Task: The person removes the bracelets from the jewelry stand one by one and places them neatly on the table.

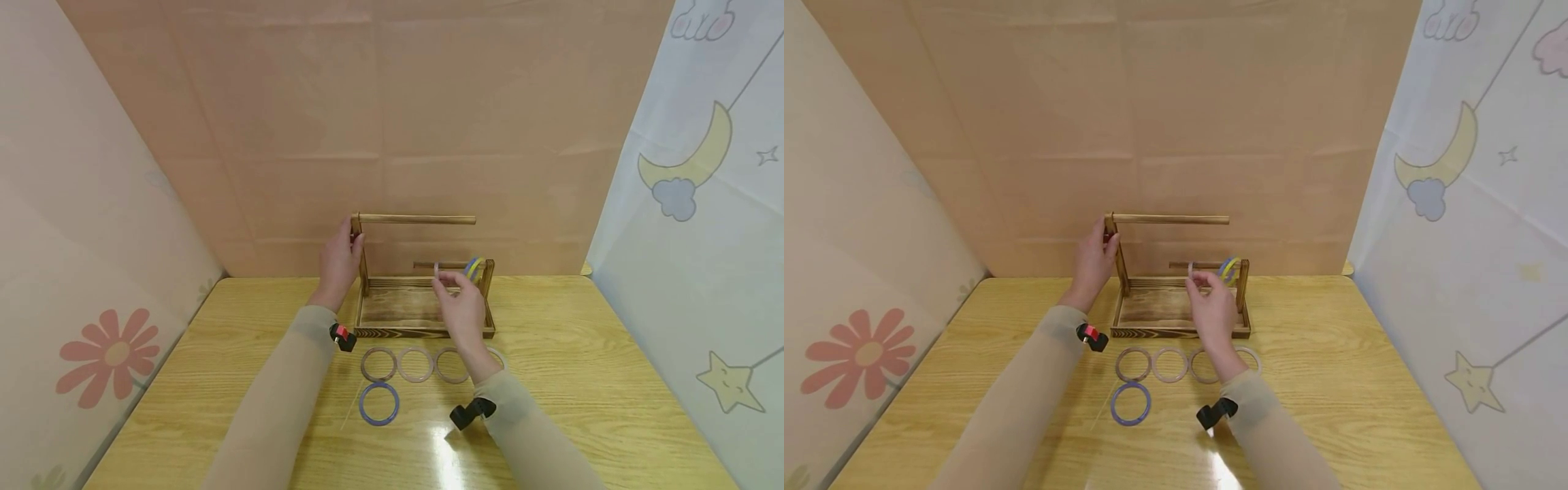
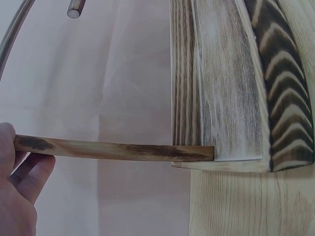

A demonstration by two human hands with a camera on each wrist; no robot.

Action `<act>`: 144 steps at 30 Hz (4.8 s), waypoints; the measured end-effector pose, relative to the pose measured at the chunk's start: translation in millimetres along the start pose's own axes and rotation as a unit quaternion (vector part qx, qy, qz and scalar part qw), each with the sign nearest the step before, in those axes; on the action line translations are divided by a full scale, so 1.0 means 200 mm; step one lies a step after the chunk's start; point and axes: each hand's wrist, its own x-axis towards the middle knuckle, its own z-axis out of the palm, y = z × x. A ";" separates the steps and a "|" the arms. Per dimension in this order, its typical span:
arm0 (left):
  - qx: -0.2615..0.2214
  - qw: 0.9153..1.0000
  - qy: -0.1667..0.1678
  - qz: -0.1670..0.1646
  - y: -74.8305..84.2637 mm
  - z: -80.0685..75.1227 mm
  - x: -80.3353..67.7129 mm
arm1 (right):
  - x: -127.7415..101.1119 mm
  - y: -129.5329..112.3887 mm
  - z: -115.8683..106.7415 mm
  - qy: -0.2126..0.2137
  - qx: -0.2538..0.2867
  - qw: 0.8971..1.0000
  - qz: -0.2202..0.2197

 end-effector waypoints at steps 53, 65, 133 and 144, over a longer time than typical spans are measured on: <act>-0.012 1.000 -0.004 0.001 0.02 -0.01 -0.01 | -0.10 -0.08 -0.04 -0.053 0.022 0.998 -0.038; -0.002 1.000 -0.004 -0.002 0.03 -0.01 -0.01 | -0.18 -0.07 -0.11 -0.088 0.003 0.996 -0.020; -0.001 1.000 -0.009 -0.008 0.02 0.00 0.00 | -0.47 0.13 -0.33 -0.347 -0.014 0.935 0.073; 0.002 1.000 -0.006 -0.003 0.02 -0.01 0.00 | -0.49 0.17 -0.31 -0.341 -0.037 0.936 0.074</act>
